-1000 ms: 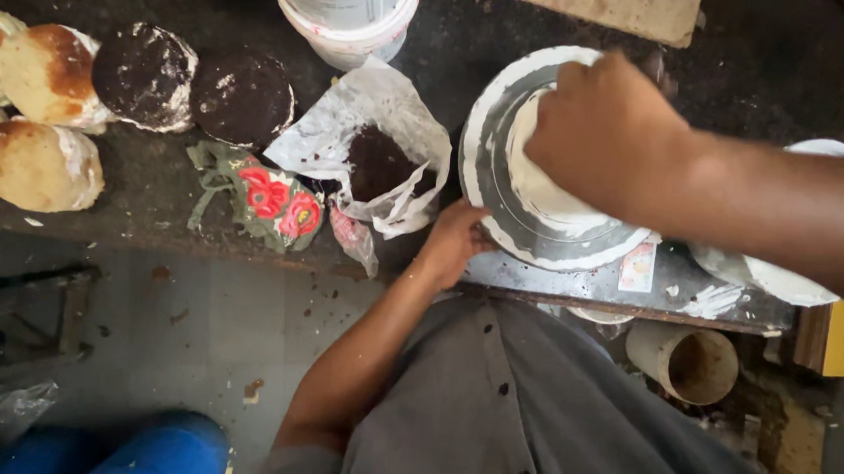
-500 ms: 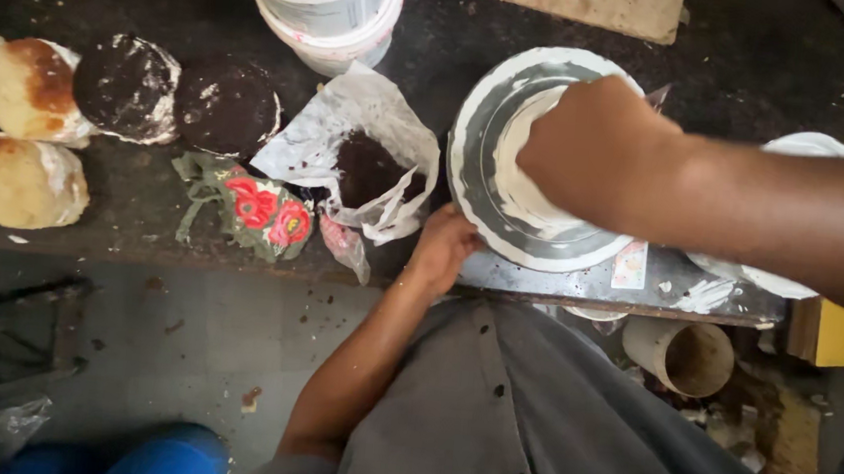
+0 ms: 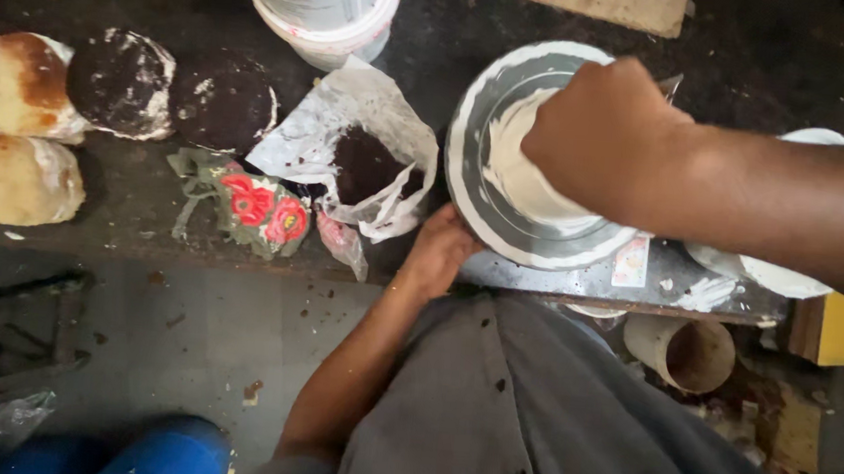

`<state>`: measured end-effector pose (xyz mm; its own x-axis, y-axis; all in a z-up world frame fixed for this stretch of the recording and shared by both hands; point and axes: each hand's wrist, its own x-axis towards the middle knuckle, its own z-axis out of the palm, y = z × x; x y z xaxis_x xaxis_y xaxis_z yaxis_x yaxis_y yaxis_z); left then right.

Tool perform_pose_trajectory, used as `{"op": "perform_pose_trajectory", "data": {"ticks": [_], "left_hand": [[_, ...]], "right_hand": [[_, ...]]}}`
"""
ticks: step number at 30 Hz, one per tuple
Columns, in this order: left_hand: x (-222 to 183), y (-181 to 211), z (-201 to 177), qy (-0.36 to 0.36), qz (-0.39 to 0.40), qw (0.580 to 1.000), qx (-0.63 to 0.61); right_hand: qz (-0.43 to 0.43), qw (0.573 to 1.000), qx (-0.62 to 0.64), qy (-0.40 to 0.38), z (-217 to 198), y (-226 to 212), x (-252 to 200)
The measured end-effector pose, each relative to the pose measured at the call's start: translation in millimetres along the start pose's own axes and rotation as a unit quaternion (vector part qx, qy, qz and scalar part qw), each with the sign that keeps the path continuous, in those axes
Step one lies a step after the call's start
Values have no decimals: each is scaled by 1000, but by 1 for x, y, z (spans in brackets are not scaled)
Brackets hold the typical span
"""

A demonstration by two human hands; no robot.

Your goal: The person applies white frosting to a chocolate cake layer on a rotating stand using a metal spatula, then spreads more frosting across the top and sides.

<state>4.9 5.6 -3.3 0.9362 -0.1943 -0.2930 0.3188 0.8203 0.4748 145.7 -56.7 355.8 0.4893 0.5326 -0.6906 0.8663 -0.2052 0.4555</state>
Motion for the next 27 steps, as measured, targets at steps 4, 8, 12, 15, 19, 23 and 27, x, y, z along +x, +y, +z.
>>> {"op": "perform_pose_trajectory", "data": {"ticks": [4, 8, 12, 15, 19, 23, 27], "left_hand": [[-8, -14, 14, -55, -84, 978, -181], [16, 27, 7, 31, -51, 988, -141], [8, 3, 24, 77, 18, 971, -227], [13, -6, 2, 77, -13, 972, -223], [37, -12, -25, -105, 125, 892, -423], [20, -23, 12, 83, -87, 953, -277], [22, -12, -3, 42, 76, 960, -266]], "right_hand": [[-62, 997, -24, 45, 2, 1, -1], [-58, 998, 24, 20, 0, -2, -1], [-88, 996, -10, 13, -2, -4, -6], [-82, 996, -23, 9, -5, -2, -6], [-99, 995, -13, 7, 1, -7, -7], [-88, 996, 3, 24, -1, -1, -7], [-88, 996, 12, 11, 5, -2, -6]]}}
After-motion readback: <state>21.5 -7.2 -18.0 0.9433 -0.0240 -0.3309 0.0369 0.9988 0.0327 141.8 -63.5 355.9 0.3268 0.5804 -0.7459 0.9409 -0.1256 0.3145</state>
